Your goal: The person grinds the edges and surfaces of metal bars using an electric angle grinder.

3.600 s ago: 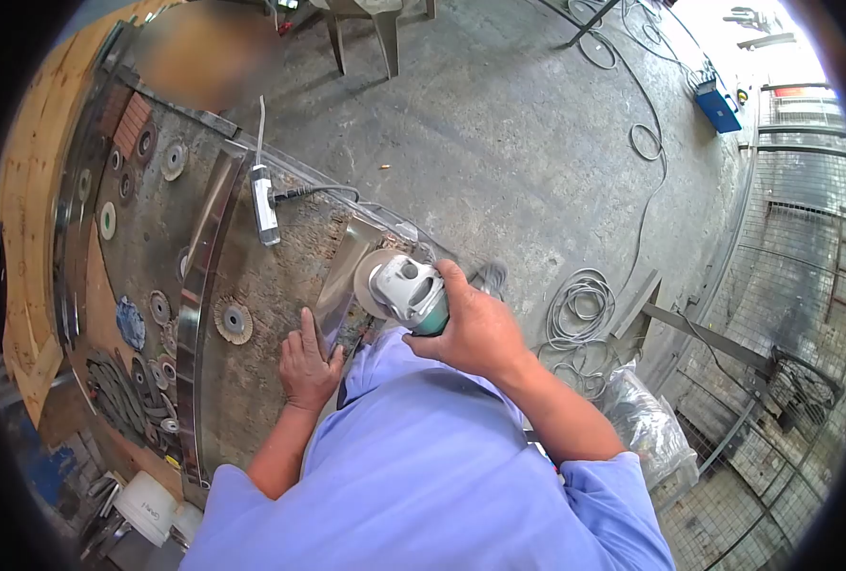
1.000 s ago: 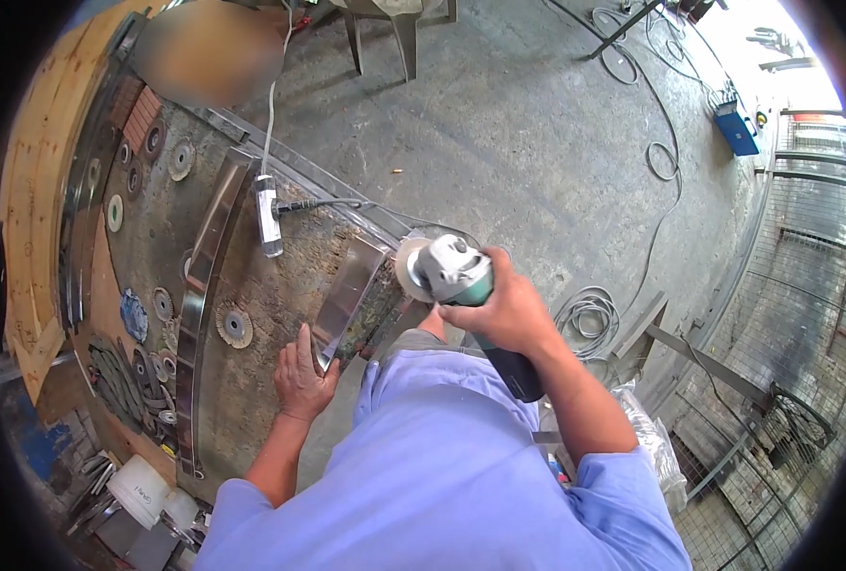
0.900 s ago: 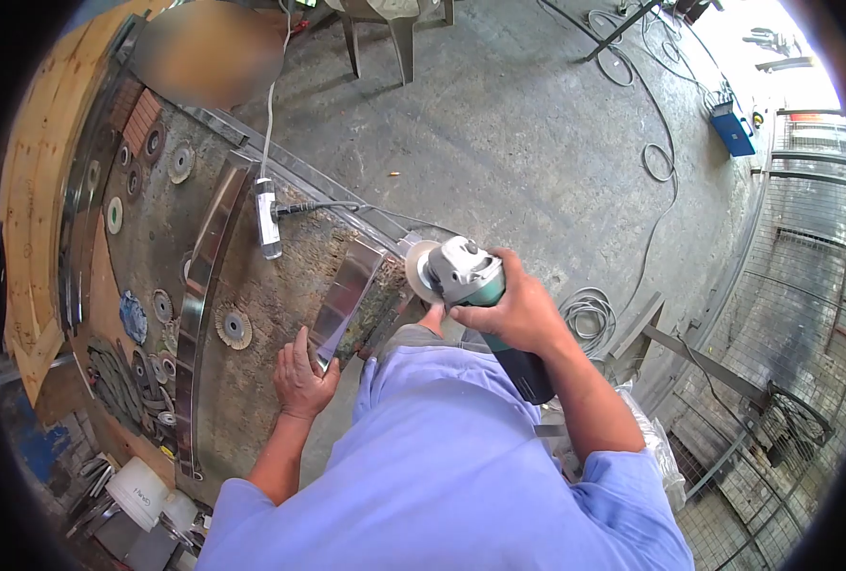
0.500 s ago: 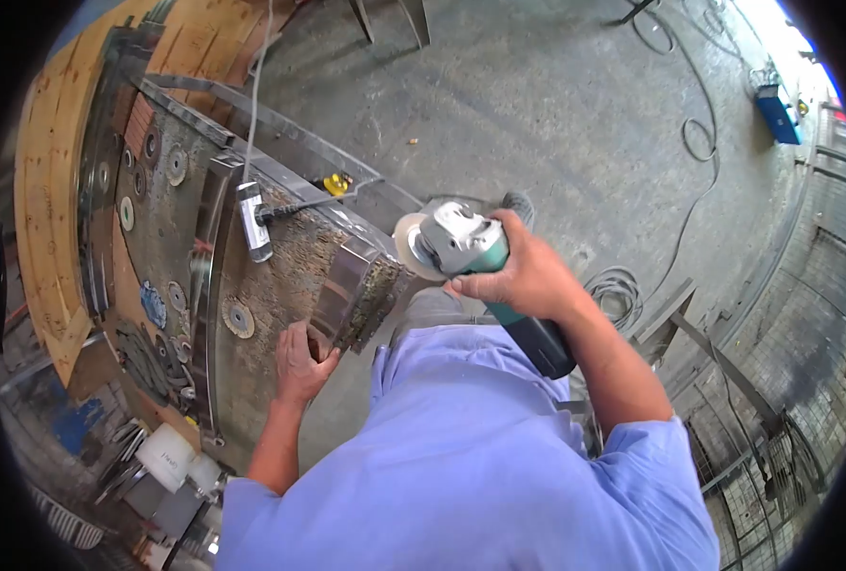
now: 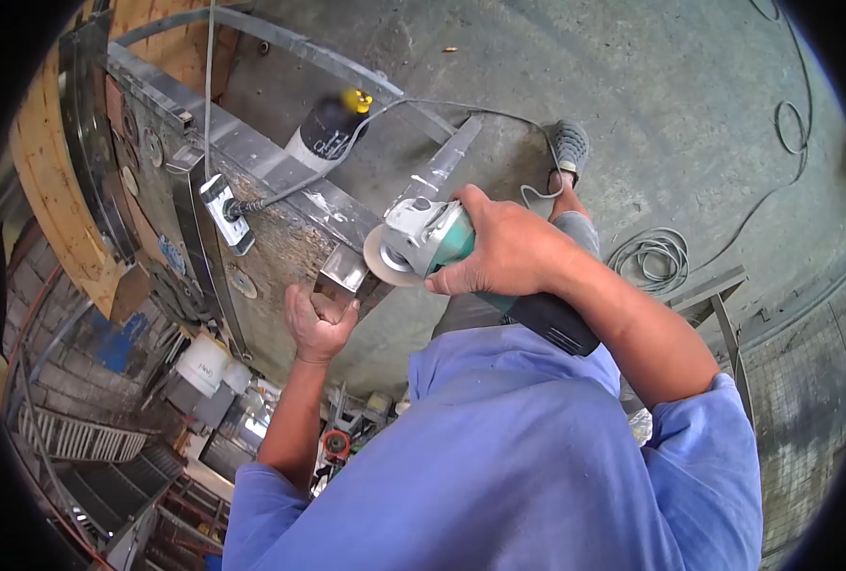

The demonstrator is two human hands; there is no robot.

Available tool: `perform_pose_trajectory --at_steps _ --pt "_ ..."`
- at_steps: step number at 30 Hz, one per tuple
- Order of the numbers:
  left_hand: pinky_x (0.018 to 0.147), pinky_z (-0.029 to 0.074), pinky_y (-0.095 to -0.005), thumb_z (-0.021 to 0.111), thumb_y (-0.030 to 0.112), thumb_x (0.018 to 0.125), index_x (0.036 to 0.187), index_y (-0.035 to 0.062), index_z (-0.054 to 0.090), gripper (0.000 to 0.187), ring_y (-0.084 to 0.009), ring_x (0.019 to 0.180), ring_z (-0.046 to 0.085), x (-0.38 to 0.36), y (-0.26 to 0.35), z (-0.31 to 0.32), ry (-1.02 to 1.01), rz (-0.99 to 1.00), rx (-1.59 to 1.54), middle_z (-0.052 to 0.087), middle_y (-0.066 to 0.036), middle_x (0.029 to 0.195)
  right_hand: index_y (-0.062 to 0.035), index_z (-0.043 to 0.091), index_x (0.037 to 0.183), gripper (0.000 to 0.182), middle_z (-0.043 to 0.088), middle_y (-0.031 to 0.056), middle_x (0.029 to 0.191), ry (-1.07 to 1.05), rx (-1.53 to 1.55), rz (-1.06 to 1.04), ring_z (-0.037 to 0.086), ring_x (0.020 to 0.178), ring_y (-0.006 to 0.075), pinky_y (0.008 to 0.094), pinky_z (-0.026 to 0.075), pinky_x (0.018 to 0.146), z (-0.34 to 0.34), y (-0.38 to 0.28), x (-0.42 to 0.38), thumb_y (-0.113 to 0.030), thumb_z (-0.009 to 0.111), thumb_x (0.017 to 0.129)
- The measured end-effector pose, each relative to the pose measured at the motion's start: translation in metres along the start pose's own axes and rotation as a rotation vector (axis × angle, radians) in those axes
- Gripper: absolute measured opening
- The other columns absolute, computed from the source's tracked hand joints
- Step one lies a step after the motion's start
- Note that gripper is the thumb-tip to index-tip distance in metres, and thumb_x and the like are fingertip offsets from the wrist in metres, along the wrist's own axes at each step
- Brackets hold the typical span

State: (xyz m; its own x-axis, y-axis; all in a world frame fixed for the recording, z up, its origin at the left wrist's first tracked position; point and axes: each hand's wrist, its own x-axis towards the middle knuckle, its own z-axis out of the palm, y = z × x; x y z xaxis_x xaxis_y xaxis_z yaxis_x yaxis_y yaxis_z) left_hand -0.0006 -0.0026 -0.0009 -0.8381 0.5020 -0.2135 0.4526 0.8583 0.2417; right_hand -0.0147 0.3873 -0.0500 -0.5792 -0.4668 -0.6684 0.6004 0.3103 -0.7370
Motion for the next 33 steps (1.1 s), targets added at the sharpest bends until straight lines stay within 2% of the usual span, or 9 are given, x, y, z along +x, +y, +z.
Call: perform_pose_trajectory --at_steps 4,13,14,16,23,26,29,33 --pt "0.074 0.045 -0.0508 0.091 0.028 0.065 0.117 0.0017 0.055 0.069 -0.0392 0.085 0.054 0.003 0.001 -0.004 -0.024 0.003 -0.012 0.055 -0.017 0.094 0.0108 0.043 0.141 0.105 0.068 0.0346 0.114 -0.059 0.032 -0.034 0.067 0.112 0.0457 0.044 0.052 0.098 -0.004 -0.003 0.019 -0.049 0.087 0.068" --pt "0.074 0.044 -0.0502 0.092 0.027 0.061 0.124 0.0039 0.054 0.077 -0.0379 0.085 0.054 0.002 0.002 -0.007 -0.071 -0.023 -0.018 0.056 -0.017 0.097 0.0098 0.041 0.144 0.107 0.068 0.034 0.114 -0.129 0.012 -0.036 0.068 0.111 0.0453 0.0445 0.053 0.097 -0.008 -0.02 0.049 -0.048 0.088 0.068" --pt "0.073 0.045 -0.0507 0.091 0.027 0.058 0.125 0.0041 0.054 0.08 -0.0381 0.085 0.054 0.002 0.0 -0.006 -0.072 -0.014 -0.012 0.056 -0.017 0.098 0.0095 0.041 0.144 0.107 0.068 0.034 0.114 -0.126 0.002 -0.038 0.068 0.111 0.0454 0.0445 0.053 0.097 -0.009 -0.023 0.051 -0.048 0.088 0.068" --pt "0.072 0.047 -0.0515 0.09 0.027 0.052 0.126 0.0043 0.053 0.086 -0.0386 0.084 0.054 0.0 -0.002 -0.006 -0.081 0.007 -0.003 0.056 -0.016 0.099 0.0082 0.043 0.141 0.103 0.069 0.0336 0.11 -0.118 -0.036 -0.04 0.068 0.109 0.0459 0.0456 0.053 0.095 -0.012 -0.03 0.05 -0.048 0.088 0.068" --pt "0.07 0.046 -0.0508 0.091 0.03 0.051 0.125 0.0041 0.052 0.087 -0.0383 0.082 0.053 0.004 -0.003 -0.005 -0.083 0.041 0.003 0.054 -0.015 0.096 0.0046 0.047 0.129 0.088 0.07 0.0309 0.096 -0.091 -0.099 -0.108 0.07 0.096 0.047 0.0504 0.056 0.086 -0.009 -0.049 0.045 -0.046 0.088 0.069" --pt "0.069 0.046 -0.0509 0.091 0.031 0.051 0.125 0.0037 0.052 0.088 -0.0382 0.081 0.053 0.004 -0.003 -0.005 -0.077 0.052 0.006 0.054 -0.015 0.095 0.0044 0.047 0.127 0.085 0.07 0.0308 0.094 -0.013 -0.13 -0.134 0.07 0.093 0.0473 0.051 0.056 0.083 -0.004 -0.044 0.049 -0.043 0.087 0.07" --pt "0.069 0.045 -0.0511 0.091 0.033 0.052 0.125 0.0034 0.052 0.088 -0.0383 0.08 0.053 0.004 -0.004 -0.004 -0.074 0.056 0.014 0.054 -0.015 0.095 0.0026 0.042 0.145 0.103 0.07 0.0335 0.096 -0.009 -0.144 -0.093 0.071 0.096 0.0479 0.0485 0.056 0.085 -0.001 -0.042 0.054 -0.044 0.09 0.067" --pt "0.068 0.045 -0.0512 0.092 0.034 0.053 0.124 0.0033 0.052 0.087 -0.0386 0.08 0.052 0.006 -0.003 -0.006 -0.085 0.054 0.015 0.053 -0.016 0.095 0.0014 0.044 0.141 0.099 0.07 0.0327 0.095 -0.034 -0.129 -0.117 0.071 0.096 0.048 0.0499 0.056 0.084 -0.002 -0.059 0.045 -0.043 0.09 0.067"
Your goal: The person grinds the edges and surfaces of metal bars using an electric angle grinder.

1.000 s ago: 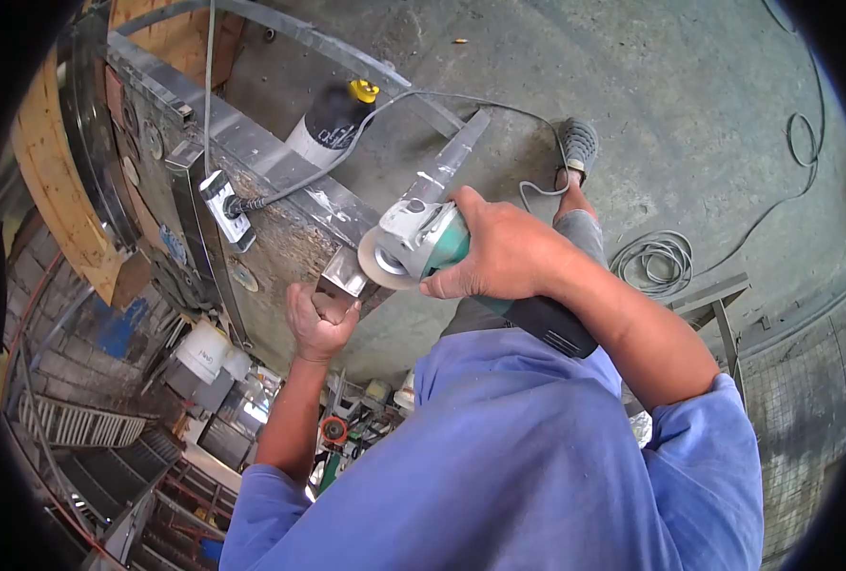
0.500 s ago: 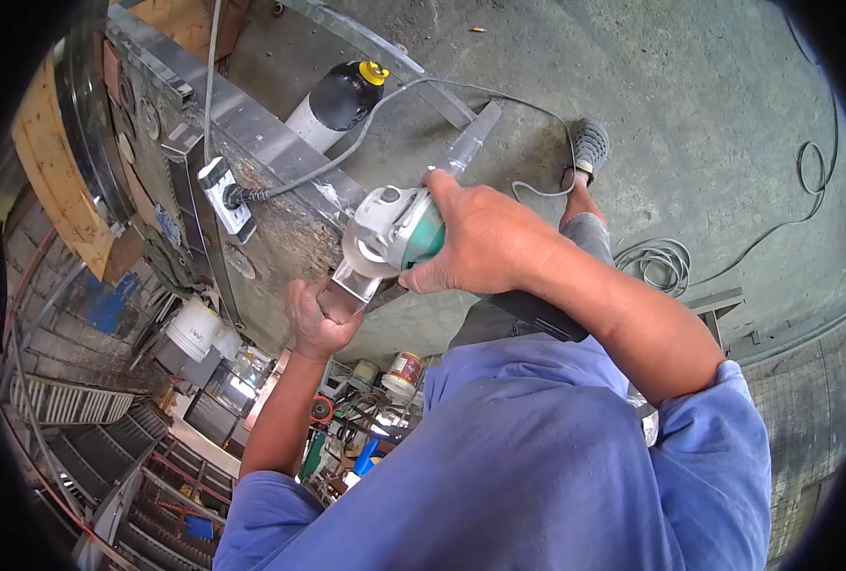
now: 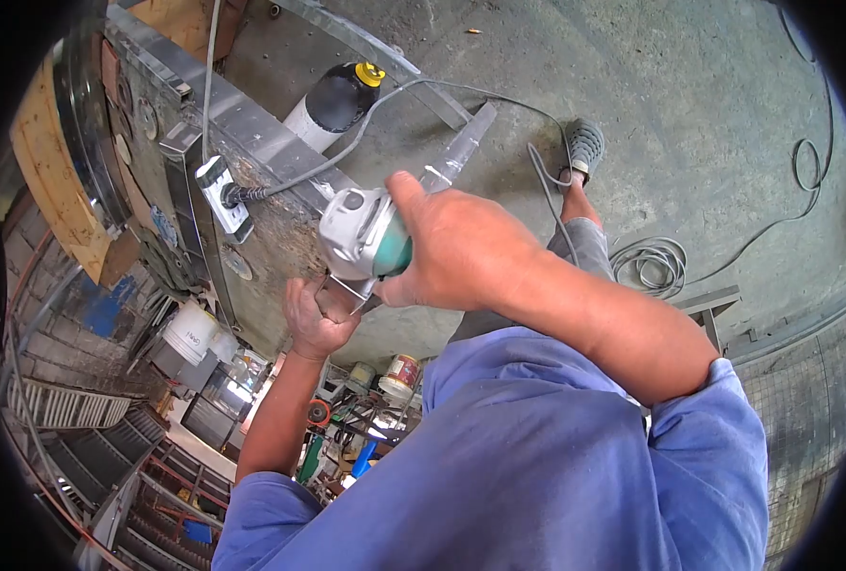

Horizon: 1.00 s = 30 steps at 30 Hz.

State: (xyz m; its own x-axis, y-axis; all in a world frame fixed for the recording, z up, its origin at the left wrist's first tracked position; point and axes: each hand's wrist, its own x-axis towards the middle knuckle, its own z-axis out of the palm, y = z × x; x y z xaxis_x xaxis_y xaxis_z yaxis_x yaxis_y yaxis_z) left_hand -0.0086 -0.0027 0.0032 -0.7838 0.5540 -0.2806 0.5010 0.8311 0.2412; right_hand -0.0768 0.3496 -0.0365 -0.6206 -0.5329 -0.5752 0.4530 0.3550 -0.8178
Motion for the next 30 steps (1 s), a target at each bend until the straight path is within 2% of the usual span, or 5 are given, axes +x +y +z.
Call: perform_pose_trajectory --at_steps 5,8,20,23,30 --pt "0.069 0.045 -0.0515 0.091 0.035 0.053 0.122 0.0026 0.053 0.086 -0.0394 0.081 0.053 -0.003 -0.001 0.003 -0.002 -0.019 0.007 0.054 -0.016 0.096 0.0032 0.047 0.121 0.076 0.07 0.0299 0.092 0.071 -0.046 -0.026 0.07 0.093 0.0468 0.0513 0.057 0.083 0.003 0.006 0.004 -0.039 0.086 0.07" --pt "0.069 0.045 -0.0512 0.091 0.034 0.057 0.122 0.0024 0.053 0.081 -0.0392 0.082 0.053 -0.003 -0.002 0.003 0.001 -0.015 -0.005 0.054 -0.017 0.095 -0.0001 0.044 0.139 0.094 0.07 0.0309 0.091 0.11 -0.028 -0.05 0.071 0.092 0.0482 0.0509 0.056 0.082 0.01 0.013 0.005 -0.042 0.089 0.068" --pt "0.072 0.046 -0.0523 0.09 0.034 0.061 0.121 0.0015 0.053 0.077 -0.0405 0.084 0.054 -0.003 -0.001 0.003 0.005 -0.023 -0.006 0.055 -0.018 0.097 -0.0007 0.046 0.134 0.089 0.069 0.0321 0.09 0.075 0.021 -0.062 0.069 0.091 0.0502 0.0529 0.055 0.081 0.008 0.004 -0.002 -0.042 0.089 0.068" --pt "0.071 0.044 -0.0513 0.09 0.035 0.066 0.121 0.0016 0.053 0.074 -0.0396 0.083 0.053 -0.002 0.0 0.001 0.017 -0.006 -0.014 0.054 -0.017 0.095 0.002 0.048 0.12 0.076 0.071 0.0305 0.094 0.037 0.02 -0.063 0.07 0.095 0.0468 0.0516 0.056 0.084 0.005 -0.005 -0.005 -0.037 0.087 0.068" --pt "0.073 0.046 -0.0531 0.09 0.035 0.065 0.12 0.0017 0.052 0.075 -0.0415 0.086 0.054 -0.003 -0.001 0.005 0.007 -0.031 0.009 0.054 -0.018 0.098 0.0007 0.046 0.131 0.086 0.07 0.0312 0.091 0.105 0.023 -0.069 0.069 0.092 0.0497 0.0524 0.055 0.082 0.015 0.007 -0.003 -0.041 0.089 0.068"
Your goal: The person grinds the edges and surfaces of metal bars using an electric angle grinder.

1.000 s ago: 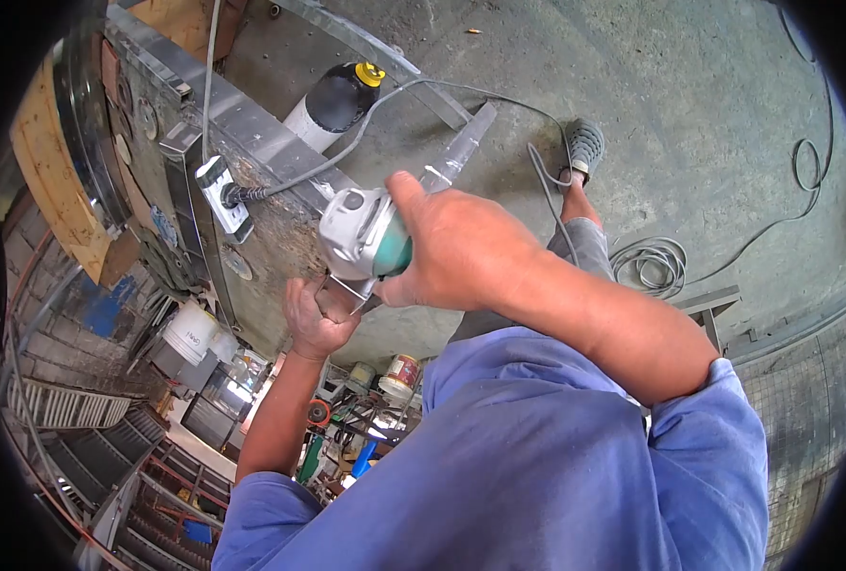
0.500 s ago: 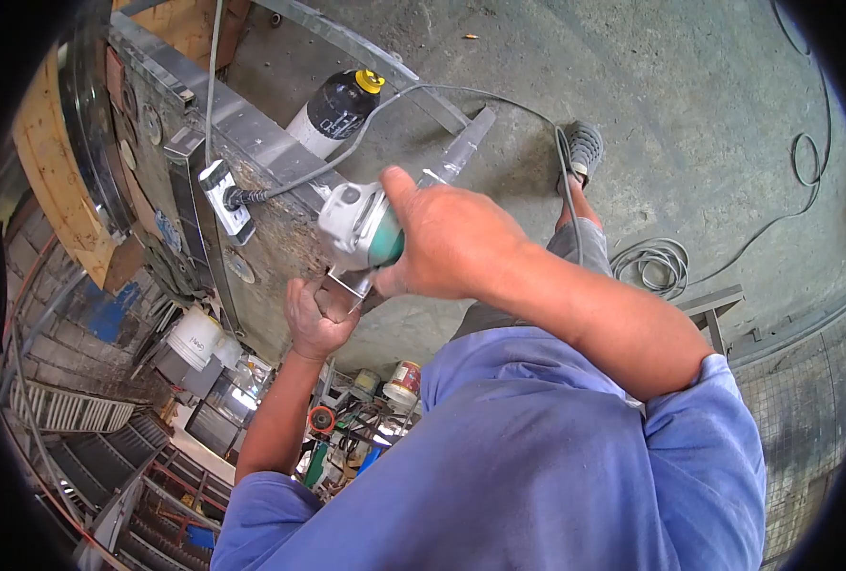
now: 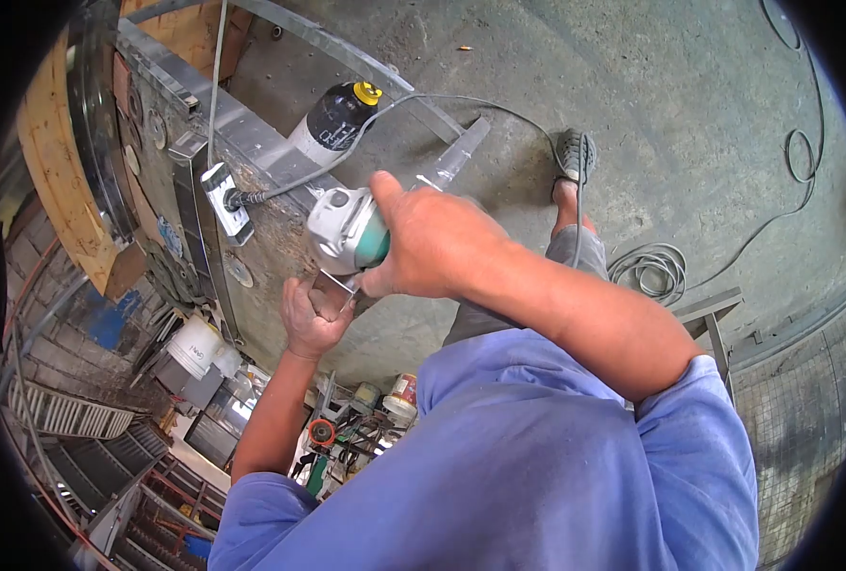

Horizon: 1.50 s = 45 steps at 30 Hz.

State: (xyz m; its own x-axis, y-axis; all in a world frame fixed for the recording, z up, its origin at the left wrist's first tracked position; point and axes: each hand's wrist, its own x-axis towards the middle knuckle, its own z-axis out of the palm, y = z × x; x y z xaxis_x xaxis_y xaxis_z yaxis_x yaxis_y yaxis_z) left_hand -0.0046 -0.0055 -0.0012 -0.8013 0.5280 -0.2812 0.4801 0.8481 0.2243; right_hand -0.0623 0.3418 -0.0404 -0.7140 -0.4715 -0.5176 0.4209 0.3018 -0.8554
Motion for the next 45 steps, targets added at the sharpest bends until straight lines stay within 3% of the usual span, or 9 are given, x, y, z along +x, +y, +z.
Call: perform_pose_trajectory --at_steps 10,13,16,17,20,24,25,42,45 --pt "0.086 0.049 -0.0536 0.09 0.035 0.072 0.11 0.0003 0.055 0.063 -0.043 0.097 0.057 0.013 0.009 -0.026 -0.159 -0.141 -0.055 0.057 -0.02 0.1 0.0024 0.048 0.131 0.083 0.07 0.031 0.105 0.099 -0.05 0.117 0.069 0.104 0.0459 0.0494 0.054 0.09 -0.004 0.036 -0.014 -0.041 0.086 0.071" --pt "0.098 0.049 -0.0515 0.088 0.038 0.078 0.119 -0.0019 0.057 0.066 -0.0409 0.111 0.06 0.049 0.011 -0.074 -0.695 -0.604 -0.554 0.059 -0.023 0.108 0.005 0.047 0.132 0.085 0.069 0.032 0.107 0.185 0.006 0.136 0.069 0.105 0.046 0.0483 0.054 0.092 -0.002 0.046 -0.035 -0.041 0.085 0.071" --pt "0.105 0.048 -0.0474 0.083 0.042 0.085 0.139 0.0004 0.054 0.074 -0.0359 0.122 0.059 0.056 0.006 -0.085 -0.689 -0.209 -0.049 0.058 -0.023 0.119 0.0077 0.045 0.136 0.091 0.069 0.0339 0.107 0.222 0.042 0.146 0.069 0.105 0.0468 0.0483 0.054 0.093 -0.001 0.041 -0.05 -0.041 0.086 0.07" --pt "0.104 0.047 -0.0475 0.079 0.044 0.087 0.153 0.0053 0.046 0.084 -0.037 0.119 0.058 0.059 0.011 -0.092 -0.776 -0.314 -0.119 0.055 -0.022 0.123 0.0077 0.046 0.136 0.092 0.069 0.0339 0.107 0.236 0.057 0.132 0.069 0.106 0.0467 0.0482 0.054 0.093 0.002 0.041 -0.052 -0.041 0.086 0.07" --pt "0.102 0.047 -0.048 0.079 0.041 0.088 0.155 0.0075 0.045 0.083 -0.0398 0.115 0.058 0.021 0.006 -0.075 -0.487 -0.307 -0.147 0.054 -0.022 0.124 0.008 0.046 0.135 0.093 0.069 0.0341 0.107 0.254 0.143 0.109 0.069 0.106 0.0463 0.0476 0.054 0.093 0.009 0.038 -0.054 -0.042 0.087 0.069" --pt "0.084 0.05 -0.0446 0.086 0.031 0.078 0.122 -0.0017 0.052 0.065 -0.0345 0.094 0.06 0.016 0.018 -0.032 -0.171 -0.28 -0.065 0.058 -0.017 0.104 0.0083 0.047 0.135 0.095 0.069 0.0338 0.107 0.264 0.227 0.074 0.069 0.106 0.0459 0.0467 0.054 0.092 0.021 0.042 -0.038 -0.044 0.088 0.068" --pt "0.077 0.047 -0.0494 0.089 0.031 0.073 0.106 -0.0006 0.05 0.06 -0.0395 0.086 0.057 0.023 0.022 -0.023 -0.052 -0.093 0.052 0.056 -0.018 0.093 0.0082 0.047 0.135 0.095 0.069 0.0337 0.107 0.263 0.225 0.072 0.069 0.106 0.0459 0.0466 0.054 0.092 0.021 0.042 -0.035 -0.045 0.088 0.068" --pt "0.068 0.042 -0.0499 0.09 0.032 0.069 0.106 0.003 0.052 0.06 -0.0382 0.079 0.052 0.028 0.01 -0.011 0.009 0.102 -0.034 0.052 -0.017 0.09 0.008 0.044 0.141 0.102 0.07 0.0332 0.11 0.118 0.176 0.112 0.069 0.109 0.0456 0.0449 0.052 0.097 0.023 0.035 -0.012 -0.046 0.09 0.067" --pt "0.071 0.045 -0.0503 0.091 0.033 0.065 0.114 0.0046 0.052 0.069 -0.0391 0.083 0.053 0.024 0.005 -0.009 -0.014 0.094 -0.013 0.053 -0.016 0.095 0.0067 0.05 0.127 0.087 0.069 0.033 0.101 0.161 0.161 0.048 0.069 0.102 0.0469 0.0484 0.054 0.09 0.024 0.032 -0.011 -0.044 0.088 0.067"
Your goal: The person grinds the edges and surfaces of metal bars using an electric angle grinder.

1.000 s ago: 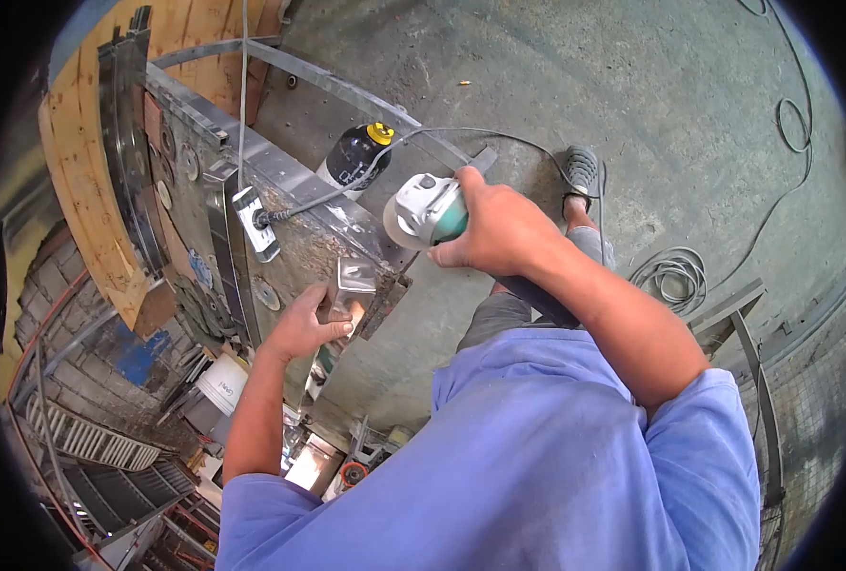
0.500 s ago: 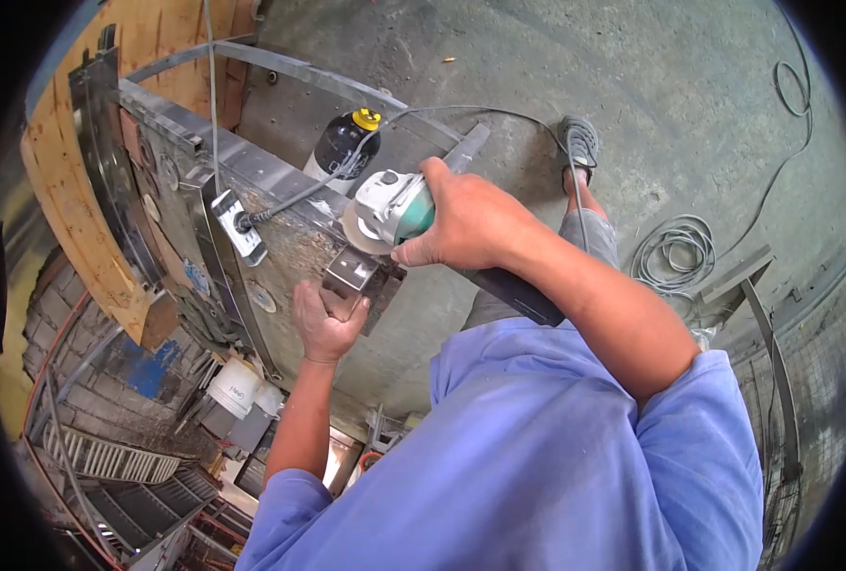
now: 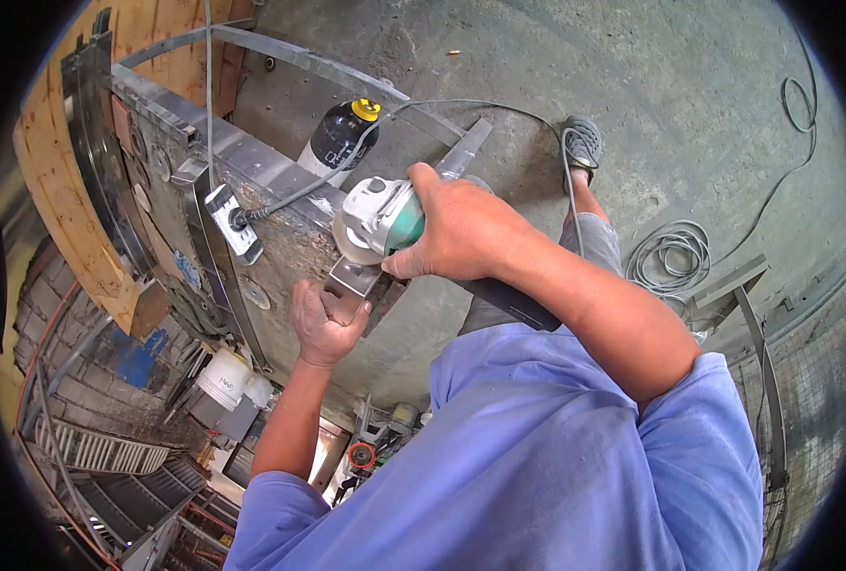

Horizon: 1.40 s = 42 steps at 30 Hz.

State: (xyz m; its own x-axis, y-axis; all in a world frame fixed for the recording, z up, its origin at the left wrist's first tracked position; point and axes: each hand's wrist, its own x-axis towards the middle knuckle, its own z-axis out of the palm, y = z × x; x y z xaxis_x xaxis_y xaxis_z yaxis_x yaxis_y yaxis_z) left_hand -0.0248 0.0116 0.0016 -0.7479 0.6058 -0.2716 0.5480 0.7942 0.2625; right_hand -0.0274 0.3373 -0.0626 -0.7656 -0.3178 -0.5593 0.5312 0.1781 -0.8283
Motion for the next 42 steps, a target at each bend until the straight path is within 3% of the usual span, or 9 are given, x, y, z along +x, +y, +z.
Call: perform_pose_trajectory --at_steps 3,6,12,27,31,34,37,39,42 --pt "0.072 0.046 -0.051 0.091 0.032 0.062 0.118 0.0054 0.051 0.074 -0.0399 0.085 0.054 -0.003 -0.001 0.0 -0.018 -0.011 0.012 0.054 -0.016 0.098 0.0058 0.05 0.126 0.085 0.07 0.0325 0.099 -0.035 -0.015 -0.023 0.069 0.099 0.0472 0.0493 0.055 0.088 -0.003 -0.014 -0.002 -0.043 0.088 0.067" --pt "0.072 0.046 -0.052 0.091 0.031 0.061 0.119 0.0052 0.05 0.075 -0.0402 0.086 0.054 -0.003 -0.002 0.0 -0.026 -0.011 0.002 0.053 -0.016 0.098 0.0044 0.047 0.137 0.097 0.07 0.0333 0.103 -0.092 -0.006 -0.029 0.069 0.102 0.0481 0.0485 0.053 0.092 -0.006 -0.025 -0.005 -0.045 0.09 0.066" --pt "0.071 0.046 -0.0525 0.091 0.031 0.061 0.119 0.0043 0.05 0.076 -0.041 0.086 0.054 -0.001 -0.003 0.0 -0.025 0.012 0.009 0.053 -0.018 0.098 0.0044 0.048 0.135 0.095 0.07 0.0329 0.101 -0.057 -0.039 0.039 0.069 0.101 0.0475 0.0483 0.054 0.09 -0.005 -0.012 0.008 -0.044 0.09 0.066" --pt "0.07 0.046 -0.0519 0.09 0.032 0.064 0.118 0.0044 0.05 0.073 -0.0406 0.085 0.055 -0.002 -0.004 0.001 -0.023 0.017 0.009 0.053 -0.017 0.097 0.0032 0.049 0.134 0.092 0.07 0.032 0.1 -0.07 0.005 -0.054 0.069 0.101 0.0474 0.0482 0.054 0.09 -0.001 -0.025 0.0 -0.044 0.089 0.067" --pt "0.069 0.046 -0.0517 0.09 0.033 0.066 0.118 0.0049 0.05 0.072 -0.0398 0.084 0.054 0.0 -0.001 0.0 -0.011 0.022 0.02 0.053 -0.017 0.096 0.0043 0.048 0.135 0.092 0.07 0.0329 0.104 -0.036 -0.074 0.023 0.069 0.105 0.0473 0.0483 0.054 0.091 -0.004 -0.012 0.015 -0.044 0.089 0.068" --pt "0.073 0.047 -0.051 0.09 0.033 0.069 0.114 0.0032 0.052 0.066 -0.0387 0.087 0.056 0.001 -0.001 -0.005 -0.035 -0.015 -0.022 0.054 -0.016 0.096 0.0049 0.048 0.135 0.092 0.069 0.0342 0.107 -0.031 -0.094 0.07 0.068 0.107 0.0471 0.0469 0.053 0.093 -0.002 0.004 0.01 -0.042 0.089 0.068" --pt "0.077 0.049 -0.0491 0.09 0.036 0.071 0.11 0.001 0.055 0.062 -0.0375 0.09 0.057 0.009 -0.008 -0.034 -0.358 -0.434 -0.373 0.058 -0.017 0.103 0.0069 0.047 0.137 0.093 0.069 0.0338 0.111 0.018 -0.04 0.074 0.068 0.11 0.0454 0.0454 0.053 0.096 -0.009 0.011 -0.005 -0.043 0.089 0.069" --pt "0.091 0.049 -0.0452 0.081 0.042 0.083 0.127 0.0016 0.059 0.064 -0.035 0.102 0.059 0.011 -0.014 -0.05 -0.457 -0.375 -0.429 0.061 -0.019 0.115 0.0075 0.048 0.134 0.091 0.069 0.0331 0.113 0.046 0.017 0.075 0.067 0.112 0.0451 0.0468 0.053 0.096 -0.013 0.012 -0.017 -0.045 0.088 0.071" --pt "0.102 0.044 -0.0452 0.067 0.048 0.094 0.15 0.0086 0.053 0.07 -0.0355 0.113 0.057 0.019 -0.007 -0.069 -0.474 -0.086 -0.015 0.061 -0.018 0.123 0.0088 0.048 0.134 0.094 0.068 0.0341 0.112 0.056 0.053 0.062 0.068 0.111 0.0448 0.046 0.053 0.097 -0.016 0.011 -0.024 -0.046 0.088 0.069"
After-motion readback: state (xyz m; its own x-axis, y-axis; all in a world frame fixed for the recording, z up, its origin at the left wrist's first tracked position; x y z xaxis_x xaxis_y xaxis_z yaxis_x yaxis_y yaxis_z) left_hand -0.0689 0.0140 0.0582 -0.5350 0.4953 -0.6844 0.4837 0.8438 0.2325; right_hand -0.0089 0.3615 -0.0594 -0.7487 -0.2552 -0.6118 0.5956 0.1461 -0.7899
